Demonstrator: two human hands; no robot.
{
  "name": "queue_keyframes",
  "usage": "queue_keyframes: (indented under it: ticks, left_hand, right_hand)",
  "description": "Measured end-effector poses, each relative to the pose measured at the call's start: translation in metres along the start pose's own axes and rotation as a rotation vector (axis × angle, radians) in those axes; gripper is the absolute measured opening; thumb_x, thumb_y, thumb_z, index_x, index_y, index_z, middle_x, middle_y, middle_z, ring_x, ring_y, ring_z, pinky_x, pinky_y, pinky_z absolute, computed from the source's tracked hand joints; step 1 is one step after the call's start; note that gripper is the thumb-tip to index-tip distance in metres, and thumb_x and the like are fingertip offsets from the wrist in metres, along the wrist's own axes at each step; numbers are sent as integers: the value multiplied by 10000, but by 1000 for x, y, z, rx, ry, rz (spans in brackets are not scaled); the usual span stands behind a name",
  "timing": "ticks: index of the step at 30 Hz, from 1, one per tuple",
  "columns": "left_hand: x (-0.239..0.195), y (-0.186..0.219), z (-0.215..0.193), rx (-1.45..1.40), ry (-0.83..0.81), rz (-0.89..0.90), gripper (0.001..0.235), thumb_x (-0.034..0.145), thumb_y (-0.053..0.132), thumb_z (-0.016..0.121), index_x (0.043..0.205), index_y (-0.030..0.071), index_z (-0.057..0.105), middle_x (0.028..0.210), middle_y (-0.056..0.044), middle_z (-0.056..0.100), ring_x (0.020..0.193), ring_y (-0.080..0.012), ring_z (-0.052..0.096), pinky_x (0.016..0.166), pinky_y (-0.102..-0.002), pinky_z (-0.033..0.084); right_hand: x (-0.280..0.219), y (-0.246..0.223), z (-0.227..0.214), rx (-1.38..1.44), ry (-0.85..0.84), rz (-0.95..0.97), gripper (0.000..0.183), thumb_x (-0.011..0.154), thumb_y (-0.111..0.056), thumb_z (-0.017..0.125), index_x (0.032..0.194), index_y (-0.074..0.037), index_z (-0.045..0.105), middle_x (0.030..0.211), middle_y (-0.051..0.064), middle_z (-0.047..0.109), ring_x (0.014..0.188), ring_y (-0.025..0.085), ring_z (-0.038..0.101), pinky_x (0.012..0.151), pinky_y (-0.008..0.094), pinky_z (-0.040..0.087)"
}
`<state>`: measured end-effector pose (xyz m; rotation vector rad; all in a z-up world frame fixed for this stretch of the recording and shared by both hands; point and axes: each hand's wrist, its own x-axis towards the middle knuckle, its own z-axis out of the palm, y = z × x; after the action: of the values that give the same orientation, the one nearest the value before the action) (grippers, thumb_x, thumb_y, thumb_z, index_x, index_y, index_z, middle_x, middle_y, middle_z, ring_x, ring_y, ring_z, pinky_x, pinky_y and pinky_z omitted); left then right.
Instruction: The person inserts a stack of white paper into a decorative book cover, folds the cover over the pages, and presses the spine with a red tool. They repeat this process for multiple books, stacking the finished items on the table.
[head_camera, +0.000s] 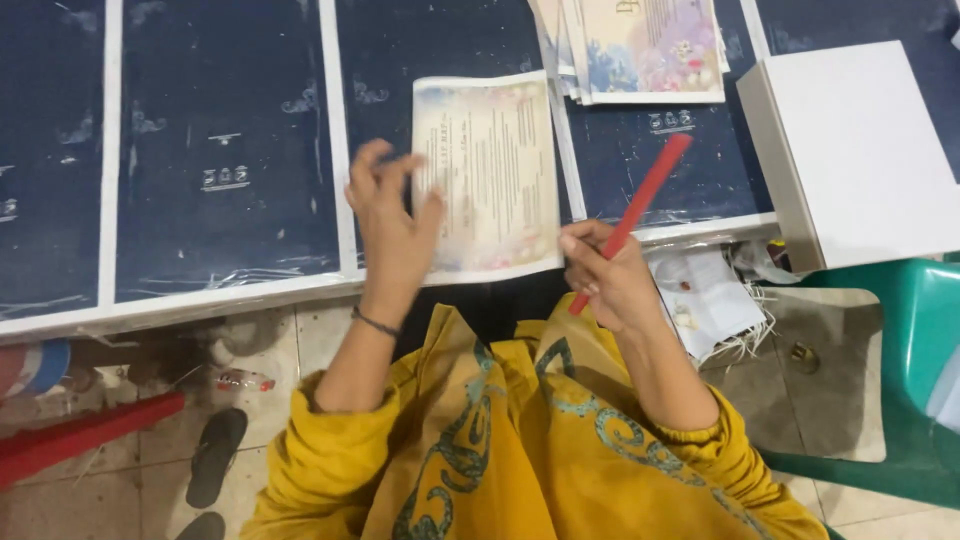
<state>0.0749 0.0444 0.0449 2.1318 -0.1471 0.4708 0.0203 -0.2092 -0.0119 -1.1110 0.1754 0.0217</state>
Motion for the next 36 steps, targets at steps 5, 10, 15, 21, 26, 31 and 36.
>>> queue_keyframes:
  ticks: [5, 10, 15, 21, 26, 31, 36]
  left_hand:
    - [-33, 34, 21, -179, -446, -162, 176, 896, 275, 754, 912, 106, 709, 936, -82, 660, 867, -307, 711, 756, -412, 598]
    - [-31, 55, 19, -152, -543, -248, 369, 788, 366, 901, 815, 76, 673, 933, -77, 593, 898, -349, 723, 750, -383, 655]
    - [-31, 39, 21, -365, -578, -331, 174, 759, 253, 896, 791, 115, 795, 1058, -70, 704, 1049, -292, 720, 915, -410, 593]
    - [-37, 27, 33, -533, -556, -297, 187, 746, 242, 902, 850, 110, 821, 1067, -130, 723, 1044, -285, 706, 969, -427, 558]
    - [-49, 53, 30, -254, -523, -226, 149, 794, 227, 767, 847, 98, 712, 982, -125, 679, 957, -393, 721, 862, -492, 589]
    - [-46, 63, 26, -157, -479, -151, 138, 794, 206, 678, 844, 99, 606, 874, -133, 635, 841, -442, 716, 740, -521, 572]
    - [-21, 35, -39, -295, -135, -177, 144, 798, 18, 629, 941, 18, 641, 843, -183, 643, 751, -363, 682, 688, -436, 560]
  right_hand:
    - [-6, 16, 7, 26, -51, 69, 209, 943, 44, 691, 1152, 47, 687, 770, 99, 669, 337, 7, 399, 349, 160, 354]
    - [-5, 27, 8, 49, -26, 43, 196, 939, 52, 704, 1132, 38, 671, 884, 133, 738, 326, 21, 423, 332, 169, 348]
    - [-10, 20, 12, 61, 31, 24, 127, 910, 50, 744, 1035, 55, 720, 770, 119, 713, 323, 10, 418, 333, 157, 349]
    - [-17, 0, 24, -73, 32, -3, 213, 856, 72, 765, 1061, 75, 706, 796, 124, 690, 329, 22, 415, 338, 186, 350]
    - [-24, -6, 27, -256, 89, -57, 234, 779, 147, 634, 975, 35, 695, 738, 93, 668, 324, 50, 428, 345, 199, 347]
    - [-15, -12, 24, -557, 123, -173, 262, 725, 138, 599, 943, 35, 701, 697, 86, 634, 503, 85, 495, 483, 200, 373]
    - [-6, -27, 24, -851, 160, -276, 345, 735, 89, 632, 1051, -38, 682, 701, 87, 647, 595, 152, 532, 589, 260, 429]
